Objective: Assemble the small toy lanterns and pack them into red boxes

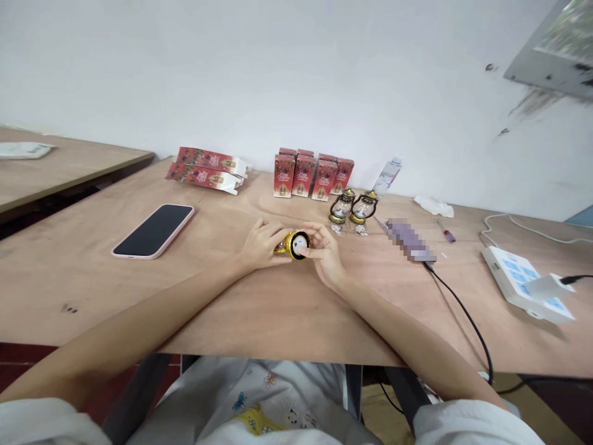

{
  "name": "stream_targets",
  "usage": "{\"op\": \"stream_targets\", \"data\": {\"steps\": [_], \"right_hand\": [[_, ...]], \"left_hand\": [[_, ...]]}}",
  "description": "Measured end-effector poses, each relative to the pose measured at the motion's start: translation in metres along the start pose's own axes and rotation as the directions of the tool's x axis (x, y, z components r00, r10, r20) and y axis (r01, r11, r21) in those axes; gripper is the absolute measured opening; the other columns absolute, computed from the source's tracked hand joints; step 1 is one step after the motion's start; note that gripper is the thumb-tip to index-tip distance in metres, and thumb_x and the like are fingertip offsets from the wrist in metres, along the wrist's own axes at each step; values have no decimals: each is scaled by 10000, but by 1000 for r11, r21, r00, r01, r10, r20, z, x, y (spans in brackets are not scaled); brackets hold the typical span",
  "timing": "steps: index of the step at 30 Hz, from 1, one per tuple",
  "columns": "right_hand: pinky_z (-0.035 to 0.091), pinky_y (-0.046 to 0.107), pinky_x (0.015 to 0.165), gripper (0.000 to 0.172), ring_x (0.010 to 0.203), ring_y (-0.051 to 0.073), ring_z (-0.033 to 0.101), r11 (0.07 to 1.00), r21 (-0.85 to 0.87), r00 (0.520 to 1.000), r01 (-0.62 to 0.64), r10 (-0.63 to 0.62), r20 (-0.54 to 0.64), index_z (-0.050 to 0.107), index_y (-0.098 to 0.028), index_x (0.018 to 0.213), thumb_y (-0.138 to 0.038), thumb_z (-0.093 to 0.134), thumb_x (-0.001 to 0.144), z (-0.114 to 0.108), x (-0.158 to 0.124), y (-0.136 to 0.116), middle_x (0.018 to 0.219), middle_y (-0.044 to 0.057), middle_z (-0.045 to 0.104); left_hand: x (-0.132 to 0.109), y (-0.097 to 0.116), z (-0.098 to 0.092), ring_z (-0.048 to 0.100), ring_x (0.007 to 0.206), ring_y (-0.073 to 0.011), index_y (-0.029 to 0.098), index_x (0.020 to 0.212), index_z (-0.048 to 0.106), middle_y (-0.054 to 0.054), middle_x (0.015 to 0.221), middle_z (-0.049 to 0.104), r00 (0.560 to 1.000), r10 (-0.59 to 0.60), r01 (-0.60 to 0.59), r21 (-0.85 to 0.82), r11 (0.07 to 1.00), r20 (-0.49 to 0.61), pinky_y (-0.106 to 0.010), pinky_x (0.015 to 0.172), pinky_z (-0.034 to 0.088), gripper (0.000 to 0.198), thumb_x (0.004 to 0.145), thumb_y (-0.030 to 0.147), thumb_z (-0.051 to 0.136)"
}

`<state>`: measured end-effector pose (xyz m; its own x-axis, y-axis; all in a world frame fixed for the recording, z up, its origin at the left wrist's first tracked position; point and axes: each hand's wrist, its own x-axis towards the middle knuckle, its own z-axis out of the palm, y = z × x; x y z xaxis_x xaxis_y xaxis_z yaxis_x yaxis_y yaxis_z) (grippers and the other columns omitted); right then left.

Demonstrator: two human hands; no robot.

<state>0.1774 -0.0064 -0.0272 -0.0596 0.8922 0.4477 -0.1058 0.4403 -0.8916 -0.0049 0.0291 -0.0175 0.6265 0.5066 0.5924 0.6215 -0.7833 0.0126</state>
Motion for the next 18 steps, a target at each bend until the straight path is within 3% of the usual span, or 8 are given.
{"op": "stream_targets", "data": {"steps": [5,9,18], "right_hand": [[531,312,812,418,930,178,655,998,-40,998,55,-54,9,548,-214,980,-370,776,665,2,0,-4,985,48,688],[526,308,826,310,905,168,647,982,-112,988,151,-153,-7,572,-206,897,-428,721,740,4,-3,-5,918,42,668],[483,353,930,140,1051,188,599,921,-218,943,324,-296,152,656,-240,923,-359,622,859,-2,-4,-11,1038,65,640]], "left_hand": [[1,-1,1,623,892,-248,174,1069,593,-107,1013,691,999,-35,35,-9,999,-8,-359,744,344,474,777,545,552],[1,-1,1,613,842,-243,177,1044,597,-100,958,688,998,-65,65,-5,998,-7,-354,740,349,449,754,519,572],[0,-3,4,613,831,-234,159,1004,582,-90,945,683,997,21,-20,5,1000,-79,-349,710,339,429,787,529,554]]}}
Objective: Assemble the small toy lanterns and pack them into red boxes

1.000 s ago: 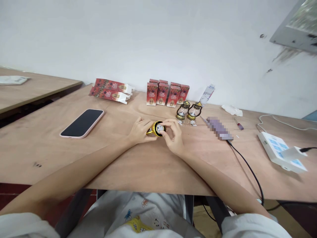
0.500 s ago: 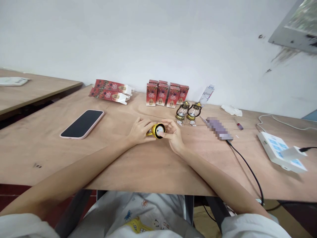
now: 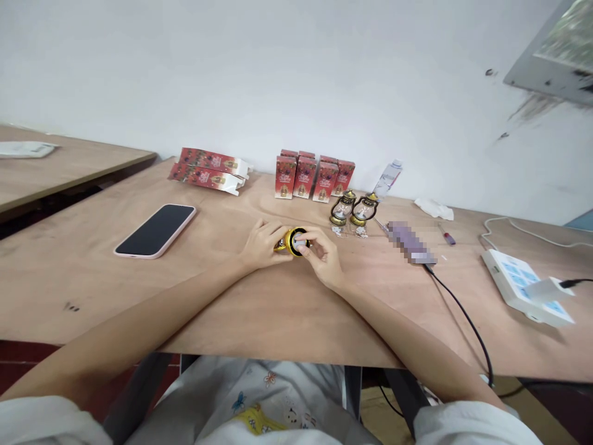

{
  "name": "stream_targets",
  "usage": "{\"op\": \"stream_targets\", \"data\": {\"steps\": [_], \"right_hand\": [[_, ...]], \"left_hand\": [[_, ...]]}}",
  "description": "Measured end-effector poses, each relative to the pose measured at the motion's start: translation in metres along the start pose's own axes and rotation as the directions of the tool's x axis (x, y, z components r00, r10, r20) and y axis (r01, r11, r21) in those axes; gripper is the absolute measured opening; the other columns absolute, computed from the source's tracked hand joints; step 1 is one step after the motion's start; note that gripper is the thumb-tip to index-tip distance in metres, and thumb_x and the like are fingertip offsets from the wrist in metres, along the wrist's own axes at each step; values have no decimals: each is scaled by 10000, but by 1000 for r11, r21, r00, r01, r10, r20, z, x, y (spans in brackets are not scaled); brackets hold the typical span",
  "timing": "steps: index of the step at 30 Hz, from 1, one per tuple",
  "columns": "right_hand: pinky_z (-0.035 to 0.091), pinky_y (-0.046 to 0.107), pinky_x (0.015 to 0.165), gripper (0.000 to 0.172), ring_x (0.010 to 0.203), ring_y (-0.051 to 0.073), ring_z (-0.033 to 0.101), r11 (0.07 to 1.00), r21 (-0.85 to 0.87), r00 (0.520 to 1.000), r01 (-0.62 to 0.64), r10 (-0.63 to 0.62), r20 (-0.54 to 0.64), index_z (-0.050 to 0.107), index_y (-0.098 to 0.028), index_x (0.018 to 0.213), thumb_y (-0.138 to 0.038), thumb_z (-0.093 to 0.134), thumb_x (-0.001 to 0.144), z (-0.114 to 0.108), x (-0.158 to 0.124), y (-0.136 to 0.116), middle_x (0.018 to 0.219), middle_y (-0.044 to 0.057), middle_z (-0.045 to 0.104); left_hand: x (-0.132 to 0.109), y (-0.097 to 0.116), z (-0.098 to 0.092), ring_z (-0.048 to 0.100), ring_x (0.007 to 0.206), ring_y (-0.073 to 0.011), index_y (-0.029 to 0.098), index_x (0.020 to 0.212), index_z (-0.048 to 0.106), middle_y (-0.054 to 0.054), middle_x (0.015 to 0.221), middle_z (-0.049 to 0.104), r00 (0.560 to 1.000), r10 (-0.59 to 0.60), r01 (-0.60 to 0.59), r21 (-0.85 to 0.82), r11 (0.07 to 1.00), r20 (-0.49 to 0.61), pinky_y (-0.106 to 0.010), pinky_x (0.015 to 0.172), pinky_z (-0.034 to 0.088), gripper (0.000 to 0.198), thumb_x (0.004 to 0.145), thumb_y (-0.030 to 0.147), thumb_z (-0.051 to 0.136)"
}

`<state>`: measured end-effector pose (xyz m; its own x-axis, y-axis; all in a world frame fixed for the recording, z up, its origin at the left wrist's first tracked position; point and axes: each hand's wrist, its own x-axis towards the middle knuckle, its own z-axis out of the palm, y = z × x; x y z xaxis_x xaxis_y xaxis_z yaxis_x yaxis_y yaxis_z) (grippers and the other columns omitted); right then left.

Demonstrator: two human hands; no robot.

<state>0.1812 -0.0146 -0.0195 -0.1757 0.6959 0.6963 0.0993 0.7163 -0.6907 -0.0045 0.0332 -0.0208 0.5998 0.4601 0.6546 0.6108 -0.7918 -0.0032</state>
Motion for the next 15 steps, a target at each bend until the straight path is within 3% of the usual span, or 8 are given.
{"op": "stream_targets", "data": {"steps": [15], "right_hand": [[494,371,902,168,1036,210,607,999,-18,998,-33,32,-52,633,-229,864,-396,623,846,5,-5,-1,1007,70,642]], "left_hand": [[0,0,-1,618,870,-228,168,1057,579,-85,982,685,998,-18,19,-7,1000,61,-354,717,326,460,808,552,531]]}}
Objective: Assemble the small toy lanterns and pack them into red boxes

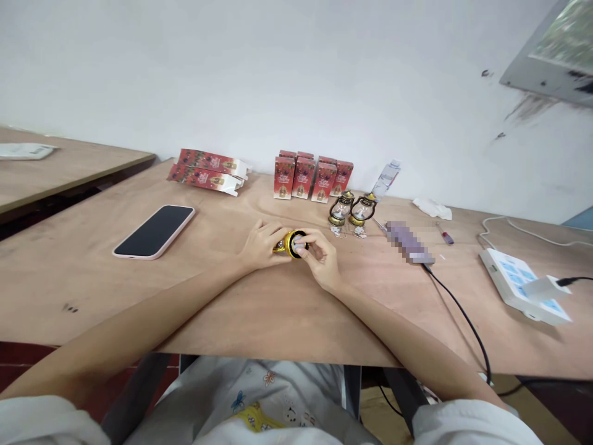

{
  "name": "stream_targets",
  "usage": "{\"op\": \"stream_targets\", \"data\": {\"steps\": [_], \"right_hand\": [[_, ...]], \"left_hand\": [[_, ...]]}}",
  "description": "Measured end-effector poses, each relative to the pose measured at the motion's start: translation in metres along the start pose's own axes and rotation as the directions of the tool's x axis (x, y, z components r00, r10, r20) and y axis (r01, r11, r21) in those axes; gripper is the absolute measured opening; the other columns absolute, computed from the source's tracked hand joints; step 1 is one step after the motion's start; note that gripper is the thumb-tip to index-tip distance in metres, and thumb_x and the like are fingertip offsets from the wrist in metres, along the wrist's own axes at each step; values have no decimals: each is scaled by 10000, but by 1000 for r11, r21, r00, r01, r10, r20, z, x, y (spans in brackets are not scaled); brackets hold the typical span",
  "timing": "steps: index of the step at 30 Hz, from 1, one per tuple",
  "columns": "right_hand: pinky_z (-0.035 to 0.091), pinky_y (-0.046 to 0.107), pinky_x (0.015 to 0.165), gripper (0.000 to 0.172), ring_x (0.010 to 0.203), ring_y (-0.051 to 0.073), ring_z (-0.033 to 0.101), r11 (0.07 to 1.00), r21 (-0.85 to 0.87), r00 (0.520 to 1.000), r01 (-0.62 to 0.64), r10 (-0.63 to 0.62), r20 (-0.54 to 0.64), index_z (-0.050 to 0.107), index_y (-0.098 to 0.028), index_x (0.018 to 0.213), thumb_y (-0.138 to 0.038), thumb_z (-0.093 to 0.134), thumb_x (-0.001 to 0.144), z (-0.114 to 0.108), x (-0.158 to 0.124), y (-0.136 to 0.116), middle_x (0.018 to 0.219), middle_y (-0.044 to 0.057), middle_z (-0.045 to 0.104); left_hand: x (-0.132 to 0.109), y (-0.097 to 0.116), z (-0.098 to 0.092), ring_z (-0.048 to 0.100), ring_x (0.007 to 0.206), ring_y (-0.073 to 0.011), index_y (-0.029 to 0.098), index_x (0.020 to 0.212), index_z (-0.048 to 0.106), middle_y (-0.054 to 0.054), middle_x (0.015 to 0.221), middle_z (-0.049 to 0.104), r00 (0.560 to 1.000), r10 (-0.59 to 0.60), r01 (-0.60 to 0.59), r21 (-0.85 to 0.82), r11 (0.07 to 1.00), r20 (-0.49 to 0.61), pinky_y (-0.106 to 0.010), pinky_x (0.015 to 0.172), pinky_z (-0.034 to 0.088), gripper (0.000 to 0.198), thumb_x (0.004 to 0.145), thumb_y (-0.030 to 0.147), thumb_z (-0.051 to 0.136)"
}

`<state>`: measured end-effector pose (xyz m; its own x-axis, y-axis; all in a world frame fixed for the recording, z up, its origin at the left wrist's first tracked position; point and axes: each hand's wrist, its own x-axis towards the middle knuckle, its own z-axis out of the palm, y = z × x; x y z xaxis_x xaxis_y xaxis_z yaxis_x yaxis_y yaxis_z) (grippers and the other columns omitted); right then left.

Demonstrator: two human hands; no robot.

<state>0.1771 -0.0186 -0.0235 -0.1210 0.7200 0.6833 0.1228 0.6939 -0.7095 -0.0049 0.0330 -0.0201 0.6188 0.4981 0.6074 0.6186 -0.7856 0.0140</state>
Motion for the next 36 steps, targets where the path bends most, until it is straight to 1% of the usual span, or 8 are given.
{"op": "stream_targets", "data": {"steps": [4,10,15,21,25,29,32,36], "right_hand": [[489,372,918,117,1043,206,605,999,15,1000,29,-29,-7,633,-230,860,-346,624,849,1,-1,1,1008,70,637],[487,378,925,149,1057,209,603,1000,-4,1000,0,0,-19,627,-234,858,-381,606,852,1,-2,5,1049,72,627],[492,373,912,102,1030,203,611,999,-12,999,52,-52,0,640,-241,881,-335,612,856,0,1,5,1022,65,638],[503,359,908,182,1051,192,607,998,-50,999,42,-43,-7,596,-244,1049,-314,564,884,-4,3,9,1097,72,637],[510,374,876,208,985,197,625,974,-221,997,-40,25,-67,550,-214,1074,-234,513,870,-20,10,23,1082,89,647],[455,445,937,360,1048,256,585,858,-514,991,-18,84,105,545,-196,1090,-86,502,750,-41,17,35,1027,79,688],[434,459,946,426,1066,274,565,800,-600,972,24,121,200,548,-197,1120,-49,510,722,-46,18,37,1015,69,699],[438,445,910,375,1031,273,572,745,-657,950,117,110,294,575,-207,1112,-82,549,759,-43,16,40,1072,101,673]], "left_hand": [[-1,-1,2,618,875,-227,177,1077,579,-78,1003,680,1000,-3,3,1,1000,13,-359,720,326,489,790,572,555],[-5,-1,9,617,822,-202,201,1074,582,-42,994,684,998,-38,41,54,998,-52,-353,749,332,467,802,580,558],[-3,-1,6,615,848,-216,170,1022,582,-63,974,682,998,-13,16,54,998,-58,-351,740,327,440,828,562,526],[1,-1,3,613,823,-237,163,974,585,-86,903,679,999,-40,41,35,999,-36,-351,719,343,428,791,549,558],[2,-1,2,615,889,-263,165,1012,587,-101,956,680,992,-116,117,21,993,-42,-362,753,363,444,779,544,582],[4,2,0,604,1005,-259,196,1097,580,-91,1071,670,981,-180,178,-32,984,-74,-356,808,381,370,814,434,565],[6,4,-2,595,1051,-236,214,1135,568,-65,1128,659,977,-194,187,-86,979,-85,-349,851,393,344,801,295,552],[7,4,-1,588,1076,-232,219,1137,566,-63,1163,649,974,-215,208,-105,972,-67,-358,883,401,368,769,235,555]]}}
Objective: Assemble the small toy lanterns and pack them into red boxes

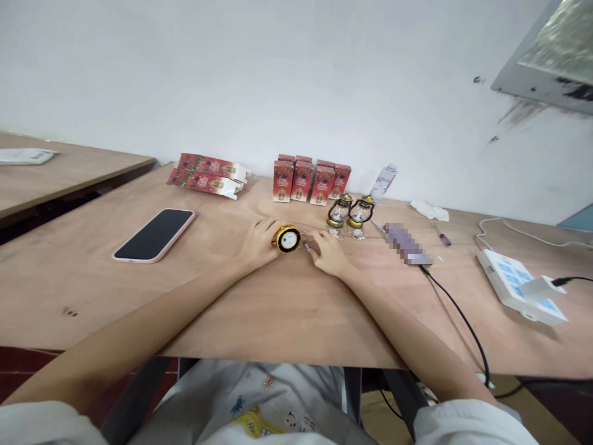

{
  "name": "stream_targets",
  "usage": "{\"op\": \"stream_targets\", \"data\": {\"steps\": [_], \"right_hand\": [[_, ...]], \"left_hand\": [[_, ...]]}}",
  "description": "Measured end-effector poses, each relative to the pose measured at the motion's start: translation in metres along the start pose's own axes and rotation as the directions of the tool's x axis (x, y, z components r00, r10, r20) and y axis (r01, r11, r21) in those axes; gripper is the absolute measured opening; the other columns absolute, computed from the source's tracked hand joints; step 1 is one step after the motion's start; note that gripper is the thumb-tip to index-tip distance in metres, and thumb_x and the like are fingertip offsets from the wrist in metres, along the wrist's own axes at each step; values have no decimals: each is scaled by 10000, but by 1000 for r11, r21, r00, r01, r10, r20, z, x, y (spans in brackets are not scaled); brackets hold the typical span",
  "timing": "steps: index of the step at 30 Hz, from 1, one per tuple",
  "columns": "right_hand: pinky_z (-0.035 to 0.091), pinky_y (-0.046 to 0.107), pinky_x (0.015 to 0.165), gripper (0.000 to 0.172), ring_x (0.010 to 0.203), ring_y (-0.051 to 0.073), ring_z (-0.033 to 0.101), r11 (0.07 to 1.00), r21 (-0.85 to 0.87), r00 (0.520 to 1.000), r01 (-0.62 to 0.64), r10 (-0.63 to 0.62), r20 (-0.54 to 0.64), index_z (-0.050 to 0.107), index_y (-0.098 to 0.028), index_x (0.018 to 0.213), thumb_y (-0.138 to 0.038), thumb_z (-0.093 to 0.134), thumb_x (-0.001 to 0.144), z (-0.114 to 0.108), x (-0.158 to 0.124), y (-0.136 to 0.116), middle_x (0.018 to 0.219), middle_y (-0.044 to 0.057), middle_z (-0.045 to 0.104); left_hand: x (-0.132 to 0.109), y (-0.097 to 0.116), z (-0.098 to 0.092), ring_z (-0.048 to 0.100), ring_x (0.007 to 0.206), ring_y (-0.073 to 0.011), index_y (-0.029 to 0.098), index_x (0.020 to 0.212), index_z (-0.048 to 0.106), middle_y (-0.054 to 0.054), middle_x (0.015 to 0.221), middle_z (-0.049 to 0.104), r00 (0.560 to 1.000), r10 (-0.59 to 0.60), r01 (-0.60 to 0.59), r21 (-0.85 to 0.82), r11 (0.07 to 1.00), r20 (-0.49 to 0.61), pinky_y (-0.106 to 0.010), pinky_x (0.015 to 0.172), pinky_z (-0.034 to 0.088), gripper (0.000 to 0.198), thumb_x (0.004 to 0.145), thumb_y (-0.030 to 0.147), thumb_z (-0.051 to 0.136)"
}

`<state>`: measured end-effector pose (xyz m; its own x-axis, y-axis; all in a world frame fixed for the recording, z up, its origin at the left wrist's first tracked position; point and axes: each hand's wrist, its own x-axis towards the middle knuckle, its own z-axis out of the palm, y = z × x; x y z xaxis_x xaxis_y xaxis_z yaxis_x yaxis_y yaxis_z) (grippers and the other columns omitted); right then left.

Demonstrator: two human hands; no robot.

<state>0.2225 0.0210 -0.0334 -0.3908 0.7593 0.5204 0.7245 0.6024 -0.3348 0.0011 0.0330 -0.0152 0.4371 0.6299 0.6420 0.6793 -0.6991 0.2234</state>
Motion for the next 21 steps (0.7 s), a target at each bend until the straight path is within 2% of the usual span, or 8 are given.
{"op": "stream_targets", "data": {"steps": [6,10,21], "right_hand": [[432,408,878,272,952,252,555,997,-51,997,65,-64,32,600,-215,1056,-91,513,830,5,1,4,1009,76,696],[442,392,829,239,910,254,542,996,-57,997,72,-72,-2,614,-194,1027,-89,516,835,6,1,6,945,84,687],[483,328,737,90,790,196,603,974,201,981,102,-65,-183,634,-213,828,-171,555,839,10,1,-1,787,41,665]], "left_hand": [[0,1,0,596,1070,-220,226,1113,572,-53,1137,667,1000,14,-15,22,1000,15,-356,865,378,324,790,246,558],[-1,2,1,603,1053,-221,224,1109,577,-53,1117,673,1000,14,-15,27,1000,17,-355,851,370,317,793,258,569],[0,0,0,604,1021,-244,204,1057,583,-72,1064,674,997,-4,0,43,999,73,-371,841,364,292,794,330,586]]}}
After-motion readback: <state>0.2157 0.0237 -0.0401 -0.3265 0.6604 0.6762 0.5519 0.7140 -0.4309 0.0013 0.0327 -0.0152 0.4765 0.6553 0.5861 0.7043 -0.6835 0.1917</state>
